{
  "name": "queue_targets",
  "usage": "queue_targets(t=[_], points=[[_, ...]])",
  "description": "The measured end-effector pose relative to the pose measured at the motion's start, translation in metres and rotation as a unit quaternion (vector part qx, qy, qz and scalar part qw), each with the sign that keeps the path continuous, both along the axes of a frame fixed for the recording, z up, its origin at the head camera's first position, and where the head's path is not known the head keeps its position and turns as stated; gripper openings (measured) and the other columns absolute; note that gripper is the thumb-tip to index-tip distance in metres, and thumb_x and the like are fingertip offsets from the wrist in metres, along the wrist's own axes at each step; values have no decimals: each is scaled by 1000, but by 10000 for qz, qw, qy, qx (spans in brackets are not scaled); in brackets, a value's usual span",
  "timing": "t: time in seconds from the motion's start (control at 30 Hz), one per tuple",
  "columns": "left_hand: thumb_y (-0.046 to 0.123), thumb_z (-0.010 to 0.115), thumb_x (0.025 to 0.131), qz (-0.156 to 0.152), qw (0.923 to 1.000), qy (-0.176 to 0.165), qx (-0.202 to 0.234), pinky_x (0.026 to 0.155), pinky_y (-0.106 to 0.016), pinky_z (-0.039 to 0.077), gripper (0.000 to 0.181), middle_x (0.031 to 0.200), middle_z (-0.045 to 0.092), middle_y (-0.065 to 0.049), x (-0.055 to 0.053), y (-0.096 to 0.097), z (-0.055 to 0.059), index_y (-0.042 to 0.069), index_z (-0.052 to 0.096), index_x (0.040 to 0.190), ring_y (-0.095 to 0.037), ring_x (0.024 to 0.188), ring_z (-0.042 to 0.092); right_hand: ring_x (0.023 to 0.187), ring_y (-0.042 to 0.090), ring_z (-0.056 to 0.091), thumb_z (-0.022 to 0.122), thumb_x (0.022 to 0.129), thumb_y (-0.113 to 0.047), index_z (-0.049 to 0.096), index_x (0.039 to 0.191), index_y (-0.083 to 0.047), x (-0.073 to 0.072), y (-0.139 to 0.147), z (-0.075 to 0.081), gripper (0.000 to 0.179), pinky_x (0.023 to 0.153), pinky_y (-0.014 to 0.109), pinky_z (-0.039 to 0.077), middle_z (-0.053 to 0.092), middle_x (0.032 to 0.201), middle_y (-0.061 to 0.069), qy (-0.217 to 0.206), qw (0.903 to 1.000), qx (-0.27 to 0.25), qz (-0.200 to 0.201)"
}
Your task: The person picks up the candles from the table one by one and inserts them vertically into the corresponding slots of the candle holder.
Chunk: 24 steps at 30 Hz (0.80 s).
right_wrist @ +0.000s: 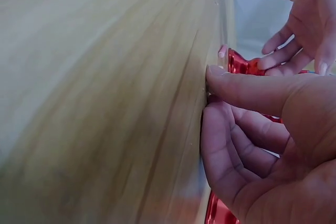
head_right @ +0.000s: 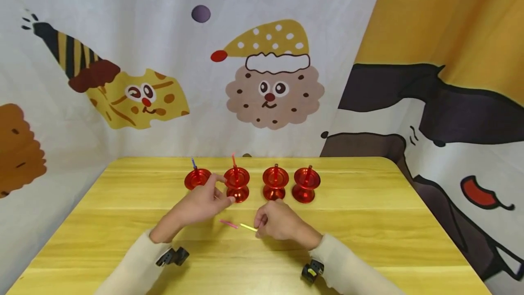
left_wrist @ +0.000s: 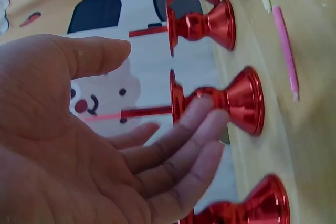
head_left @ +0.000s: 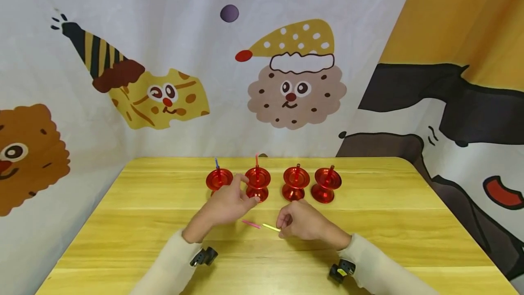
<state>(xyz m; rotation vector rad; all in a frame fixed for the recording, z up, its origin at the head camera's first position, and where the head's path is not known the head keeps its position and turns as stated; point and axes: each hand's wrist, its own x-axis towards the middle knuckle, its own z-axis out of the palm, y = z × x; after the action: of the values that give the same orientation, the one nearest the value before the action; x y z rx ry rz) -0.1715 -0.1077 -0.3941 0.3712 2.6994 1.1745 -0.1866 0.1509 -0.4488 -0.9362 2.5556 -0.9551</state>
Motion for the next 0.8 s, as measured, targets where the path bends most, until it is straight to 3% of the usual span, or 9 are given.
queue_targets(t=[0.1,0.23,0.4,0.57,0.67,0.73,0.8], points=[[32,76,103,-312,9995,-21,26,62,-34,52,54,90,71,1,1,9,0,-2,56,140,-15,68,64,72,0,64,95,82,0,79,84,-12,0,1,1,20,70,24,56,69,75,-15,7,10000,0,16],[32,73,104,-685,9974,83,201,76,-37,58,52,107,76,-2,-2,25,-5,0,59,142,-13,84,71,72,-1,64,95,82,0,80,84,-12,-1,5,2,19,69,24,56,70,76,-14,26,10000,-33,79],[32,70,104,-906,9955,177,214,94,-47,60,64,130,75,-14,-7,47,-17,0,51,156,-24,107,77,73,-1,63,93,83,1,79,84,-12,-1,15,3,19,70,24,56,69,76,-14,42,10000,48,61],[35,70,104,-970,9949,222,130,103,-54,57,79,148,67,-21,-13,64,-26,0,36,167,-36,128,70,73,0,62,93,84,0,79,83,-14,0,30,3,20,70,25,55,69,76,-16,38,9999,110,-86],[36,71,105,-973,9948,222,181,96,-49,59,88,154,62,-22,-18,71,-31,0,26,172,-28,114,75,72,0,63,93,84,-1,79,84,-14,0,40,3,19,69,25,55,69,76,-16,-25,9998,126,-167],[36,71,106,-972,9947,202,269,84,-45,59,91,152,63,-23,-23,75,-32,0,21,173,-20,91,73,72,1,63,93,84,-1,79,84,-14,0,47,4,19,69,26,55,69,76,-15,-70,9997,140,-188],[36,70,107,-966,9946,159,355,75,-43,57,93,137,70,-26,-27,79,-33,0,17,174,-15,72,63,72,1,62,93,84,-1,79,84,-14,0,52,5,19,68,26,55,69,76,-15,-107,9996,169,-203]])
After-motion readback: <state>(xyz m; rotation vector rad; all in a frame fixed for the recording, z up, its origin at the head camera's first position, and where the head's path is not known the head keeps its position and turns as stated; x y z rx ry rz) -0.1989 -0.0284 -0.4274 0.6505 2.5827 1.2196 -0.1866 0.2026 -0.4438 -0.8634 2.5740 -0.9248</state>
